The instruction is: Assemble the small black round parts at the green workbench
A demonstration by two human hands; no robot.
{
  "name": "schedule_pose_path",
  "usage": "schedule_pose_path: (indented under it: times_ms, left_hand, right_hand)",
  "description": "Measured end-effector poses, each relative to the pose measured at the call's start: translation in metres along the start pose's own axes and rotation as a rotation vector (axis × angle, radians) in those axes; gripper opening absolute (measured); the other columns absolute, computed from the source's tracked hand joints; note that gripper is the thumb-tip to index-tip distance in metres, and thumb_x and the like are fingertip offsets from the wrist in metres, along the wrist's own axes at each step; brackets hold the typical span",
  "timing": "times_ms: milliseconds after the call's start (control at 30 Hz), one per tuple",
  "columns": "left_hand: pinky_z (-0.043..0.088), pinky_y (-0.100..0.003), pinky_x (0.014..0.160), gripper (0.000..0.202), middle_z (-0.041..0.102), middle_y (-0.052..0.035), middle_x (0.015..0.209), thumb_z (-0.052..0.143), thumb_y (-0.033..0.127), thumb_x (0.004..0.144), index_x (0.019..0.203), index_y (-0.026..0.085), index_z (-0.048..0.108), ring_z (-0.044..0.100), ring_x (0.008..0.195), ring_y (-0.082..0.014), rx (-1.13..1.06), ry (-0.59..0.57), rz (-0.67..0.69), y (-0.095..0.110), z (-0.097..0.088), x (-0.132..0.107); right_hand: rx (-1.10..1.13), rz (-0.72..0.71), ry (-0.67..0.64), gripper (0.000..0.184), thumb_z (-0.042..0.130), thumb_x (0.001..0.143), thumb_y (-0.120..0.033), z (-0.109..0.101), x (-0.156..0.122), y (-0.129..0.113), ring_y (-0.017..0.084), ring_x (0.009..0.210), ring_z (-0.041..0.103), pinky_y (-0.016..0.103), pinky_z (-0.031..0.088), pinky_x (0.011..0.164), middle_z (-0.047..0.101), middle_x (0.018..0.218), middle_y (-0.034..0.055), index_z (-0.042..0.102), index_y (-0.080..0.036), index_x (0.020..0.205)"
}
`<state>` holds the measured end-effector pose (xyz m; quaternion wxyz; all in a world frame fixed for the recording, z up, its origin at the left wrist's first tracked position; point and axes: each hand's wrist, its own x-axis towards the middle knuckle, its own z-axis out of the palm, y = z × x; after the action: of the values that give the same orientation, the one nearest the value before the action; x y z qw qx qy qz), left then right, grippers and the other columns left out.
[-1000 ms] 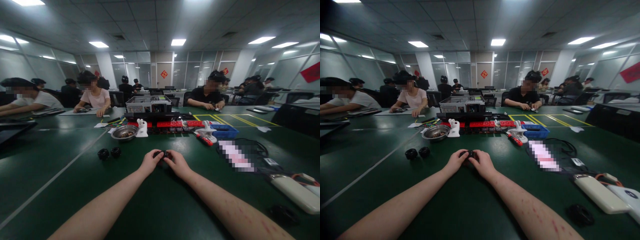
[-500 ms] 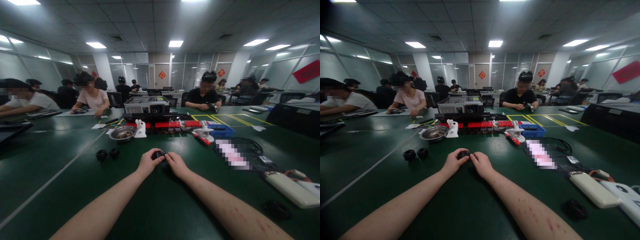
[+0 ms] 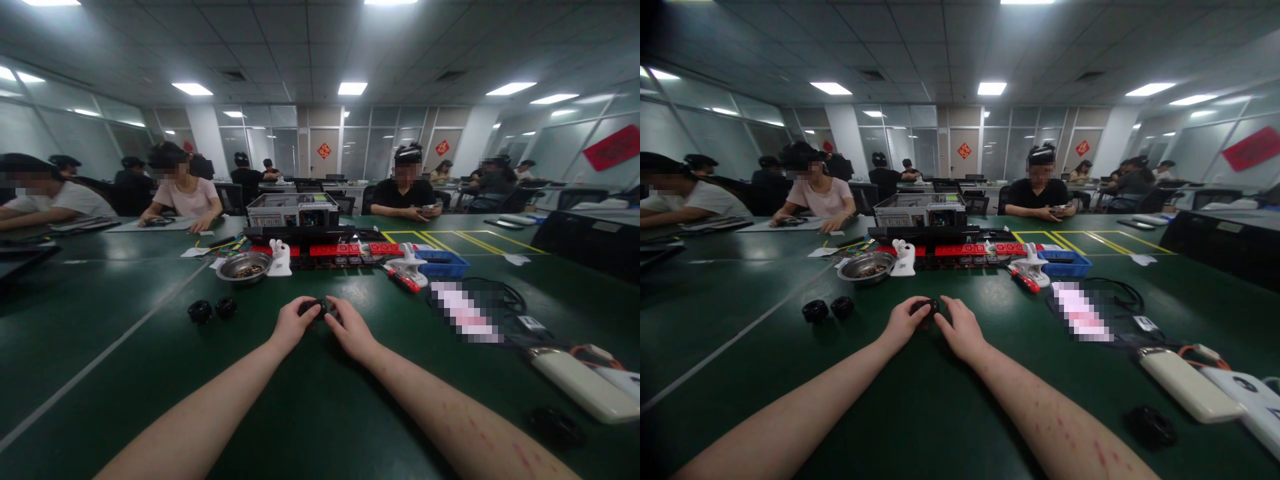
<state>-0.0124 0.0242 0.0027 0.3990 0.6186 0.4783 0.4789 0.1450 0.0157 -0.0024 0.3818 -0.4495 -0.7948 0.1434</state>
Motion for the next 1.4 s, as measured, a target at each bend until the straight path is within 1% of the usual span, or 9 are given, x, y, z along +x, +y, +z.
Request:
schedule_pose_path:
  times_ms: [100, 233, 400, 600, 700, 933, 1067, 1167, 1400]
  left_hand:
    - [0.047, -0.026, 0.052, 0.039, 0.059, -0.0057, 0.081, 0.055, 0.045, 0.063, 0.089, 0.015, 0.057, 0.057, 0.063, -0.0154, 0.105, 0.003, 0.052, 0.001, -0.001, -0.002]
    - [0.047, -0.026, 0.056, 0.036, 0.060, -0.0050, 0.083, 0.055, 0.042, 0.065, 0.090, 0.017, 0.057, 0.058, 0.065, -0.0155, 0.181, -0.023, 0.103, -0.001, -0.001, -0.003]
    - [0.047, -0.027, 0.049, 0.042, 0.059, -0.0066, 0.081, 0.049, 0.047, 0.067, 0.092, 0.014, 0.054, 0.057, 0.052, -0.0136, 0.023, -0.060, -0.029, -0.006, 0.001, 0.000]
    - [0.046, -0.027, 0.050, 0.040, 0.059, -0.0053, 0.077, 0.050, 0.047, 0.066, 0.089, 0.014, 0.055, 0.057, 0.054, -0.0143, 0.098, -0.018, 0.007, -0.005, -0.001, 0.001]
    - [0.046, -0.027, 0.058, 0.036, 0.060, -0.0048, 0.082, 0.051, 0.044, 0.067, 0.090, 0.016, 0.057, 0.057, 0.067, -0.0163, 0.206, -0.012, 0.091, 0.000, -0.002, -0.001]
    - [0.044, -0.029, 0.070, 0.032, 0.062, -0.0033, 0.086, 0.053, 0.042, 0.066, 0.088, 0.020, 0.060, 0.056, 0.079, -0.0183, 0.346, -0.047, 0.169, 0.006, -0.002, -0.005]
    - [0.045, -0.028, 0.059, 0.038, 0.062, -0.0051, 0.081, 0.048, 0.045, 0.068, 0.092, 0.017, 0.057, 0.058, 0.060, -0.0153, 0.229, -0.086, 0.069, 0.002, -0.002, -0.003]
    - [0.045, -0.027, 0.053, 0.040, 0.061, -0.0054, 0.076, 0.046, 0.046, 0.069, 0.091, 0.014, 0.057, 0.057, 0.054, -0.0145, 0.165, -0.086, 0.023, -0.002, -0.002, -0.001]
    - [0.045, -0.028, 0.062, 0.035, 0.061, -0.0052, 0.081, 0.049, 0.044, 0.068, 0.088, 0.016, 0.059, 0.057, 0.071, -0.0175, 0.248, -0.012, 0.120, 0.002, -0.001, -0.004]
  right_hand:
    - [-0.039, 0.045, -0.026, 0.030, 0.033, 0.084, -0.037, 0.001, 0.002, 0.004, 0.015, 0.077, 0.049, 0.028, 0.038, 0.070, 0.055, 0.081, 0.0043, 0.053, -0.017, 0.091]
    - [-0.108, 0.030, -0.086, 0.035, 0.029, 0.085, -0.036, 0.002, 0.002, 0.004, 0.013, 0.068, 0.049, 0.026, 0.037, 0.064, 0.054, 0.069, 0.0031, 0.054, -0.016, 0.070]
    - [-0.072, -0.010, -0.103, 0.022, 0.038, 0.082, -0.029, 0.002, 0.000, 0.002, 0.015, 0.077, 0.049, 0.026, 0.038, 0.068, 0.055, 0.082, 0.0052, 0.053, -0.016, 0.091]
    - [-0.035, -0.056, -0.112, 0.038, 0.043, 0.080, -0.030, 0.000, -0.001, 0.000, 0.016, 0.089, 0.048, 0.029, 0.036, 0.079, 0.054, 0.096, 0.0074, 0.042, -0.016, 0.115]
    - [0.009, 0.003, -0.078, 0.035, 0.036, 0.083, -0.037, 0.000, 0.000, 0.002, 0.016, 0.090, 0.048, 0.030, 0.036, 0.079, 0.054, 0.098, 0.0070, 0.046, -0.017, 0.110]
    - [-0.064, 0.083, -0.119, 0.038, 0.029, 0.084, -0.039, 0.001, 0.003, 0.006, 0.013, 0.065, 0.049, 0.026, 0.036, 0.059, 0.054, 0.066, 0.0027, 0.054, -0.016, 0.068]
    - [-0.029, 0.057, -0.104, 0.022, 0.043, 0.079, -0.033, 0.000, 0.001, 0.003, 0.014, 0.070, 0.049, 0.026, 0.038, 0.062, 0.055, 0.076, 0.0036, 0.055, -0.016, 0.085]
    - [0.001, 0.020, -0.064, 0.029, 0.054, 0.071, -0.028, 0.000, -0.002, 0.000, 0.015, 0.077, 0.049, 0.027, 0.039, 0.068, 0.054, 0.086, 0.0049, 0.050, -0.016, 0.098]
    - [0.003, 0.034, 0.000, 0.029, 0.046, 0.077, -0.037, 0.000, -0.002, -0.002, 0.014, 0.078, 0.048, 0.028, 0.037, 0.070, 0.055, 0.086, 0.0039, 0.048, -0.017, 0.099]
